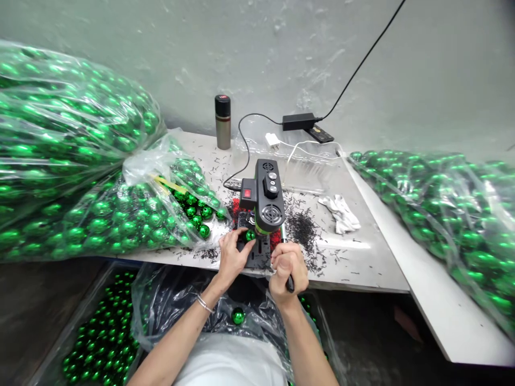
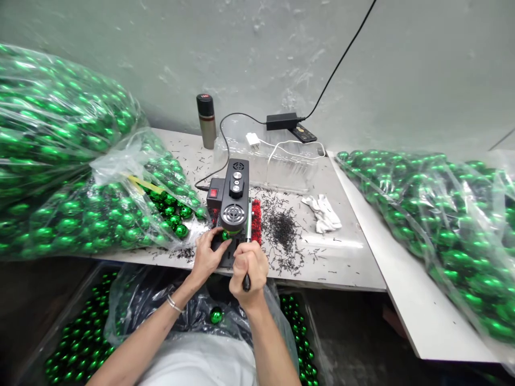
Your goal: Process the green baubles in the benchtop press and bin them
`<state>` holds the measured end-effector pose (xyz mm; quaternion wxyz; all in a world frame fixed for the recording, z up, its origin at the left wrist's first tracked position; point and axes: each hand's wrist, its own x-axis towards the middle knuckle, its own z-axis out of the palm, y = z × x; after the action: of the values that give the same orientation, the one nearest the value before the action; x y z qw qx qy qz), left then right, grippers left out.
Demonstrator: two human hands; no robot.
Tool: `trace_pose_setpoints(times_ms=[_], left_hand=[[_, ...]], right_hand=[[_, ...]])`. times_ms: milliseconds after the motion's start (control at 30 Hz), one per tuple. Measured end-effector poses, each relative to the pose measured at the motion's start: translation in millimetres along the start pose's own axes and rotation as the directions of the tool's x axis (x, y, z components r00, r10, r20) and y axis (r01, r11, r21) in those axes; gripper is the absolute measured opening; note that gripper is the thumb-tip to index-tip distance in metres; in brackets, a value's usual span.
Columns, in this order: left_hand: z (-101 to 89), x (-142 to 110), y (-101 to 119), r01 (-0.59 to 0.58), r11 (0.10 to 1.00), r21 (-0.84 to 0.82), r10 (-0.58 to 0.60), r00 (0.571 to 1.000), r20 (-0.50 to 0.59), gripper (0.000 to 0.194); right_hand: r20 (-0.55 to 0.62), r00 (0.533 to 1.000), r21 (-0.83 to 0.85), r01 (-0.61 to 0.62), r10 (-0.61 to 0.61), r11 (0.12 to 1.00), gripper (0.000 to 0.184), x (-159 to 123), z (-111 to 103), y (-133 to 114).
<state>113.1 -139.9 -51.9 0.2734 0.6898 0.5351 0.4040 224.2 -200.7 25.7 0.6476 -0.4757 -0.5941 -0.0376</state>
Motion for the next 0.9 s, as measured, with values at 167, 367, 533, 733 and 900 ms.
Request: trace_pose_setpoints(times_ms=[167,367,533,733,900], left_hand=[[2.1,3.5,-4.6,-0.097,0.995,0.005,0.096,0.992,0.087,0.033],[-4.3,0.8,-8.4,-0.147,0.989,0.005,0.145,0.978,0.151,0.032],[-6.3,0.3,-6.8,-0.131,0.991,0.024,0.125,0.975,0.182,0.034],[-4.6,1.4,-5.1,-0.144,0.989,0.021,0.138,0.974,0.18,0.033],[-3.9,1.2,-5.9,-0.153,0.988,0.015,0.148,0.973,0.176,0.033]], right_hand=[[-0.013,1.0,-0.007,-0.002,0.002,1.0,0.028,-1.5,0.9,0.5],[-0.007,1.0,-0.005,-0.014,0.014,1.0,0.028,-3.2,0.1,0.8],[-0.004,1.0,-0.03,-0.007,0.006,1.0,0.028,-5.5,-0.5,2.0],[-0.011,0.999,-0.077,0.051,-0.052,0.996,0.029,-17.6,1.5,14.5],[-0.028,0.993,-0.074,0.117,-0.119,0.99,0.03,-29.9,5.6,30.0]])
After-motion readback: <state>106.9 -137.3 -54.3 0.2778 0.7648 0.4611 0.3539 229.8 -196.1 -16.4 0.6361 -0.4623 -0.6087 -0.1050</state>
